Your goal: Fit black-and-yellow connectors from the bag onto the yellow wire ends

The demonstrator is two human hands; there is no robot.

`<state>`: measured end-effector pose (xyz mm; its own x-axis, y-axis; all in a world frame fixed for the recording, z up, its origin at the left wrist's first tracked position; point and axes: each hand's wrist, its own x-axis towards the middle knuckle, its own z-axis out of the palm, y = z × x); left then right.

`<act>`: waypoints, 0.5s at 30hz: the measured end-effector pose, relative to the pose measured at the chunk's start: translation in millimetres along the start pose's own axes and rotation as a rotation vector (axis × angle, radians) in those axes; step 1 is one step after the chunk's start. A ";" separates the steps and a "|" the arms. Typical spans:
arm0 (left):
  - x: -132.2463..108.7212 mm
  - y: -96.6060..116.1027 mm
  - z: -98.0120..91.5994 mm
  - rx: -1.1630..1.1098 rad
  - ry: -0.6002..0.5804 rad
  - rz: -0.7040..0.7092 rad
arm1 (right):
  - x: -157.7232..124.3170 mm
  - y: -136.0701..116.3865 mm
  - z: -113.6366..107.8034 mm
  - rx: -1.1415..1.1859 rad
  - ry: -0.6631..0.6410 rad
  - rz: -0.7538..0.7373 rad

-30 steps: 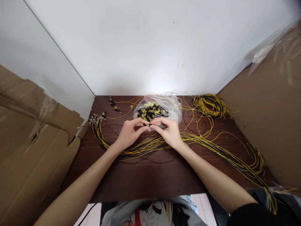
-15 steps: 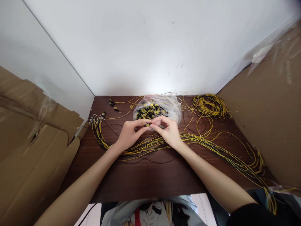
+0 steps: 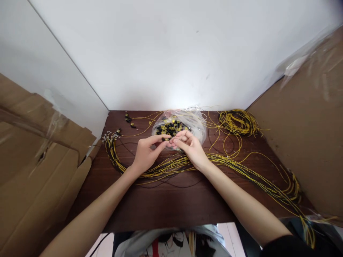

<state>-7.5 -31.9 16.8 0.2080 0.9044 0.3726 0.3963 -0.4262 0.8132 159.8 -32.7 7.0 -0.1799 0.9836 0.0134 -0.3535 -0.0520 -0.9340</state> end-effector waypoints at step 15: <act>38.4 59.2 54.4 -0.302 0.005 -0.014 | -21.2 -10.8 23.8 0.556 -0.393 0.309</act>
<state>72.6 -23.6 54.9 0.2002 0.9104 0.3621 0.1151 -0.3889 0.9141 145.7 -57.1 25.4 -0.6245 0.7810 0.0041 -0.6271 -0.4982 -0.5987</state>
